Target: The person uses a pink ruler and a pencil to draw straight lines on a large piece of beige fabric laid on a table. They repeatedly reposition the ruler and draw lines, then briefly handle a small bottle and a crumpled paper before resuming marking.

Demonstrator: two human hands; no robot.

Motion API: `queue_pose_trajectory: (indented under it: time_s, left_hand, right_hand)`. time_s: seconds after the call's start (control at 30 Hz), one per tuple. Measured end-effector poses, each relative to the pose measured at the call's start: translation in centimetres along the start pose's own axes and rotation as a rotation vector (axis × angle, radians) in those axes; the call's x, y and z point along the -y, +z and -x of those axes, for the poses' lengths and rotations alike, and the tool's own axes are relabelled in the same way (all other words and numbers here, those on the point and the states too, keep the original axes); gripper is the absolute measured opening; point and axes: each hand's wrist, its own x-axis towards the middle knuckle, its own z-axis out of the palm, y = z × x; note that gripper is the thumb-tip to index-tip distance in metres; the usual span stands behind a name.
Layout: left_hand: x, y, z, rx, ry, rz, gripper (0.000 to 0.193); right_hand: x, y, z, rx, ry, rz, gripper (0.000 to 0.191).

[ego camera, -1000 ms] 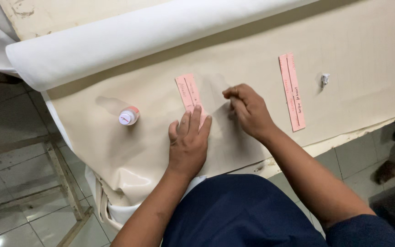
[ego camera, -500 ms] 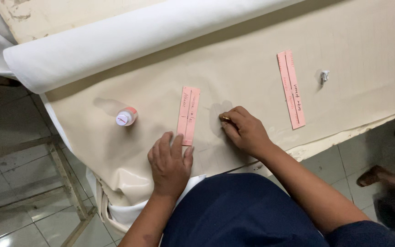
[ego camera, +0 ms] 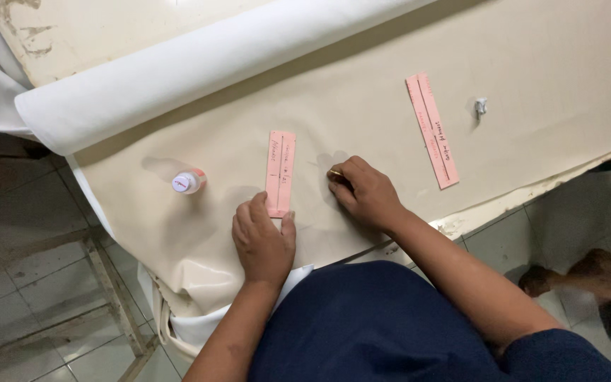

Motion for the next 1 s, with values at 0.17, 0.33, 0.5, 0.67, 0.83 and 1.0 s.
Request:
queue_pose_trajectory:
  time_s: [0.17, 0.33, 0.5, 0.67, 0.83, 1.0]
  left_hand:
    - [0.3, -0.8, -0.1, 0.054, -0.088, 0.108, 0.047]
    - [0.9, -2.3, 2.0, 0.068, -0.258, 0.254, 0.018]
    - [1.5, -3.5, 5.0, 0.069, -0.327, 0.27, 0.024]
    - [1.5, -4.2, 6.7, 0.048, -0.284, 0.35, 0.026]
    - [1.4, -4.5, 6.9, 0.087, -0.346, 0.386, 0.049]
    - [1.5, -4.9, 6.9, 0.104, -0.277, 0.399, 0.062]
  right_hand:
    - [0.2, -0.9, 2.1, 0.0, 0.033, 0.015, 0.019]
    - [-1.1, -1.9, 5.3, -0.126, 0.058, 0.179, 0.02]
    - [-2.9, -1.6, 8.0, -0.325, -0.101, 0.207, 0.02]
    - [-3.6, -0.9, 8.7, -0.411, -0.145, 0.183, 0.02]
    - [-3.3, -1.3, 9.3, -0.388, -0.115, 0.155, 0.02]
    - [-2.8, -1.6, 9.7, -0.342, -0.041, 0.132, 0.022]
